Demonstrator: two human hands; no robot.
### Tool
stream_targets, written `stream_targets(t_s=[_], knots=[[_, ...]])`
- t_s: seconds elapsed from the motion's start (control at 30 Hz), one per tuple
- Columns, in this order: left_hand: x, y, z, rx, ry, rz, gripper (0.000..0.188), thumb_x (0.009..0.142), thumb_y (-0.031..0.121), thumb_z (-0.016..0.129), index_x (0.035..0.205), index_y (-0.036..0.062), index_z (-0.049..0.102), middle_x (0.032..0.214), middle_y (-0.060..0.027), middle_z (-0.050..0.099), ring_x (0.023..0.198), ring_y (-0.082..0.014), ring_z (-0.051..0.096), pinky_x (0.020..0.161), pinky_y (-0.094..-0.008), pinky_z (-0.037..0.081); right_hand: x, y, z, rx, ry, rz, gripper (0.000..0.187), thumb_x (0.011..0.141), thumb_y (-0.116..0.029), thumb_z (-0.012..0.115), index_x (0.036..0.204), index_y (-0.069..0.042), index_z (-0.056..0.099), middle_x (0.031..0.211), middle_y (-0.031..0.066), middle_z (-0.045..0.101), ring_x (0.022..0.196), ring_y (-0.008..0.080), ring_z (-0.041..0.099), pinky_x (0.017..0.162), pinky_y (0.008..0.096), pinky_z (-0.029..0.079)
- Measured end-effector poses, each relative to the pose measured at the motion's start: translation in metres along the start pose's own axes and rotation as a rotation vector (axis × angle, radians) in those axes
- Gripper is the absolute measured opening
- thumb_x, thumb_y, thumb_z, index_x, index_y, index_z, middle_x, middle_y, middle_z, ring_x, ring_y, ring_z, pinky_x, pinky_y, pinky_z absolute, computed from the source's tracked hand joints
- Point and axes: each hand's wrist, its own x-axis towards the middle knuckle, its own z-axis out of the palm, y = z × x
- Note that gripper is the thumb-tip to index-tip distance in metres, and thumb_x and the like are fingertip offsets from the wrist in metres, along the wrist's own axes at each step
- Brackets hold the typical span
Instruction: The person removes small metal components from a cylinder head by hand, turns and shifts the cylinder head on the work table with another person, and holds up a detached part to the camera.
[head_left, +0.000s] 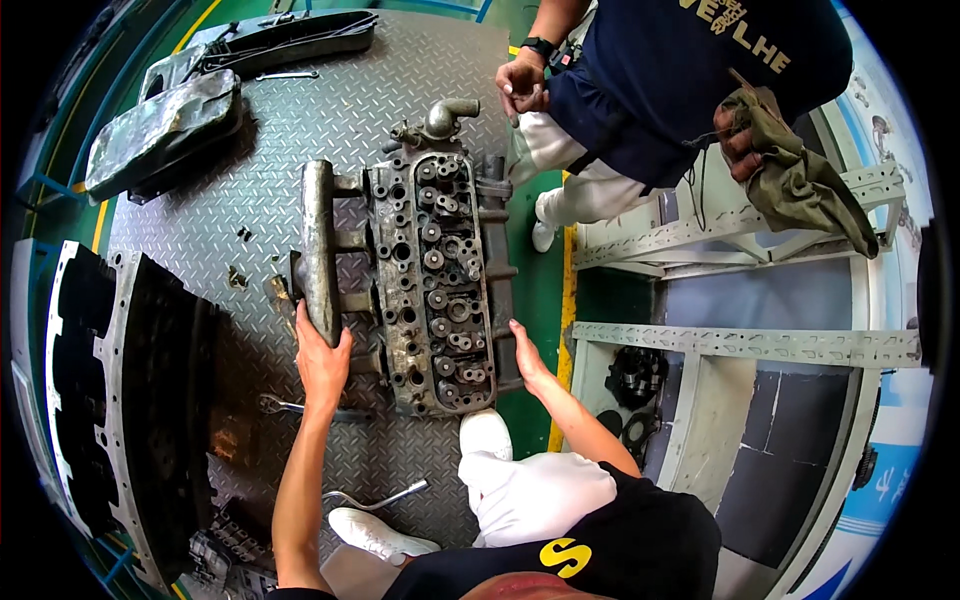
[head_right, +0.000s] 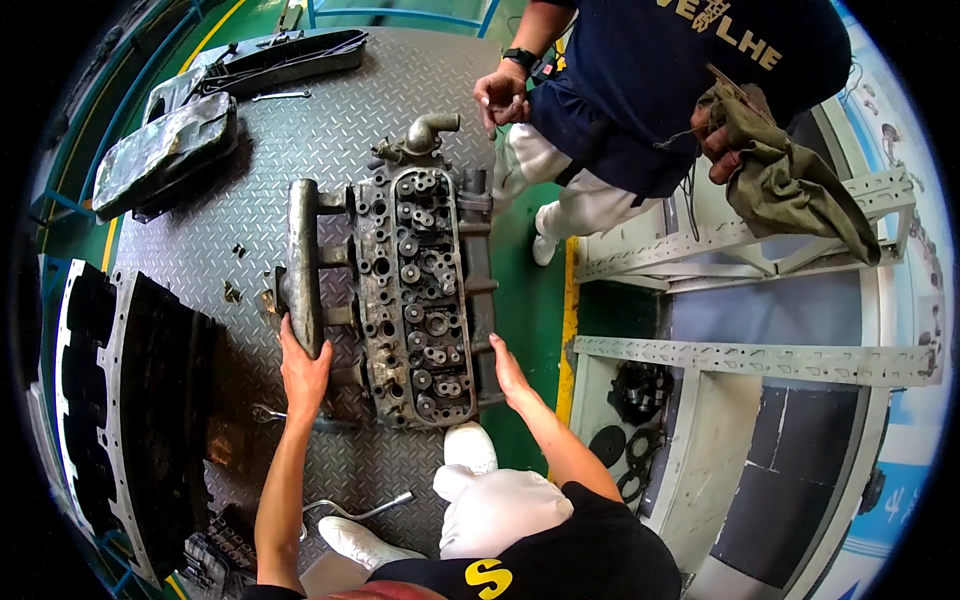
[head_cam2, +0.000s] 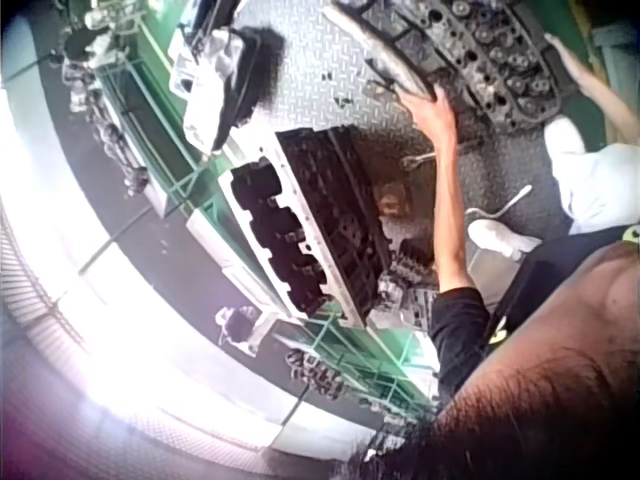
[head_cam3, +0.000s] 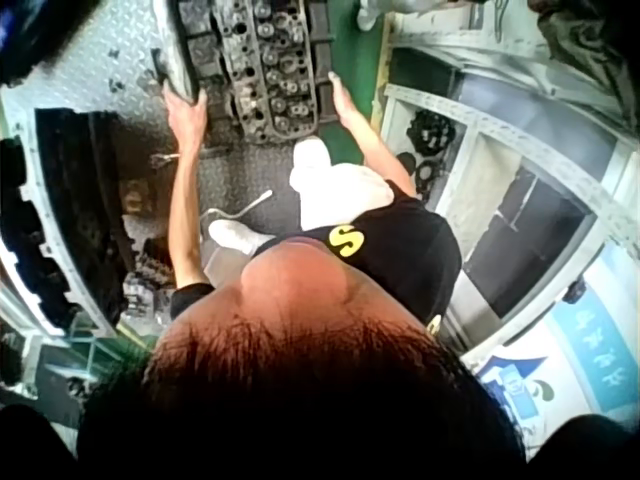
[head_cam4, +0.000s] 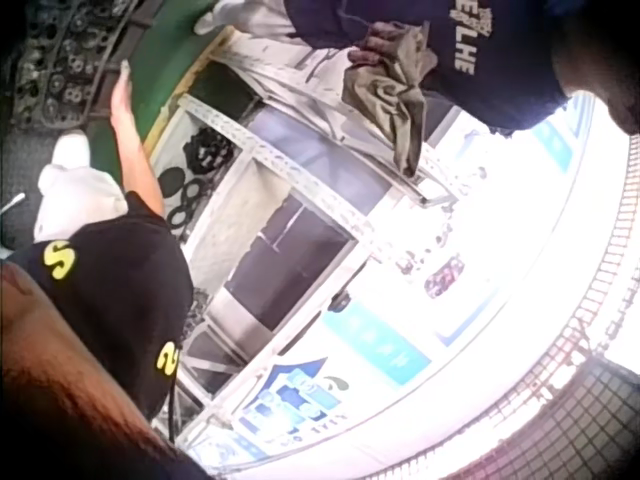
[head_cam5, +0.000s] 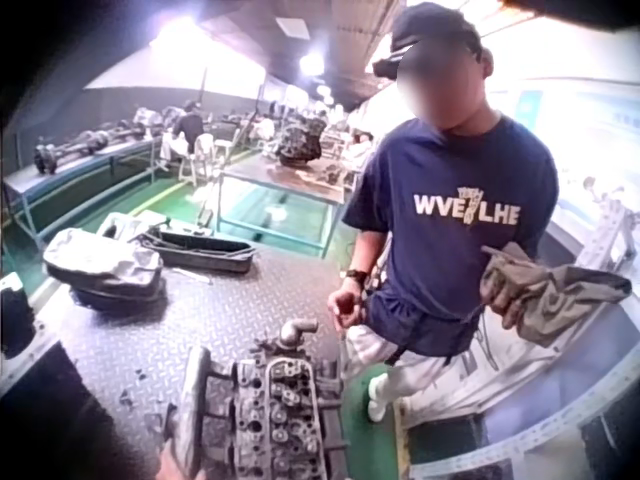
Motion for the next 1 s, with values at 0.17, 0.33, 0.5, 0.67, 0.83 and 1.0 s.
stream_targets(t_s=[0.17, 0.33, 0.5, 0.67, 0.83, 1.0], knots=[[0.002, -0.002, 0.004, 0.002, 0.034, 0.017, 0.079, 0.081, 0.021, 0.07, 0.146, 0.0031, 0.028, 0.13, -0.0334, 0.05, 0.119, -0.0481, 0.052, 0.099, -0.0465, 0.043, 0.003, 0.001, -0.001, 0.031, -0.002, -0.006, 0.081, 0.097, -0.064, 0.033, 0.152, -0.005, 0.029, 0.16, 0.0123, 0.024, 0.149, 0.0237, 0.016, 0.12, 0.0359, 0.011], [0.009, -0.012, 0.0, -0.046, -0.017, -0.138, 0.081, 0.078, 0.023, 0.073, 0.144, 0.002, 0.031, 0.124, -0.0311, 0.057, 0.113, -0.0472, 0.057, 0.096, -0.0462, 0.045, 0.004, 0.002, 0.004, -0.043, -0.005, 0.017, 0.087, 0.095, -0.068, 0.032, 0.153, -0.004, 0.025, 0.161, 0.012, 0.021, 0.149, 0.023, 0.015, 0.119, 0.0356, 0.01], [0.014, -0.016, 0.002, -0.054, -0.064, -0.233, 0.079, 0.075, 0.03, 0.077, 0.138, 0.003, 0.038, 0.116, -0.0291, 0.063, 0.108, -0.0418, 0.062, 0.093, -0.0434, 0.047, -0.011, -0.015, 0.008, -0.05, 0.066, 0.042, 0.079, 0.099, -0.061, 0.03, 0.15, -0.001, 0.032, 0.158, 0.0156, 0.027, 0.147, 0.0266, 0.021, 0.119, 0.0358, 0.016], [0.014, -0.016, 0.005, -0.089, -0.07, -0.232, 0.073, 0.075, 0.031, 0.075, 0.134, 0.0025, 0.044, 0.11, -0.0277, 0.065, 0.105, -0.0417, 0.064, 0.09, -0.0437, 0.048, 0.0, -0.003, 0.003, -0.045, 0.06, -0.042, 0.078, 0.1, -0.059, 0.031, 0.148, 0.002, 0.034, 0.156, 0.0178, 0.03, 0.147, 0.027, 0.023, 0.118, 0.0337, 0.017], [0.013, -0.021, 0.003, -0.064, -0.068, -0.238, 0.072, 0.076, 0.034, 0.075, 0.133, 0.0026, 0.045, 0.109, -0.0268, 0.066, 0.102, -0.0393, 0.065, 0.089, -0.042, 0.048, 0.002, 0.001, 0.01, -0.186, 0.162, -0.021, 0.085, 0.097, -0.064, 0.031, 0.141, 0.008, 0.041, 0.146, 0.0282, 0.042, 0.141, 0.0369, 0.034, 0.115, 0.0388, 0.026], [0.013, -0.02, 0.009, -0.053, -0.067, -0.228, 0.074, 0.076, 0.036, 0.075, 0.134, 0.0023, 0.045, 0.11, -0.0273, 0.066, 0.105, -0.0397, 0.064, 0.091, -0.0421, 0.047, 0.012, 0.011, 0.005, -0.298, 0.229, -0.052, 0.087, 0.097, -0.065, 0.03, 0.132, 0.012, 0.049, 0.133, 0.0338, 0.051, 0.13, 0.0432, 0.045, 0.108, 0.0429, 0.035]])
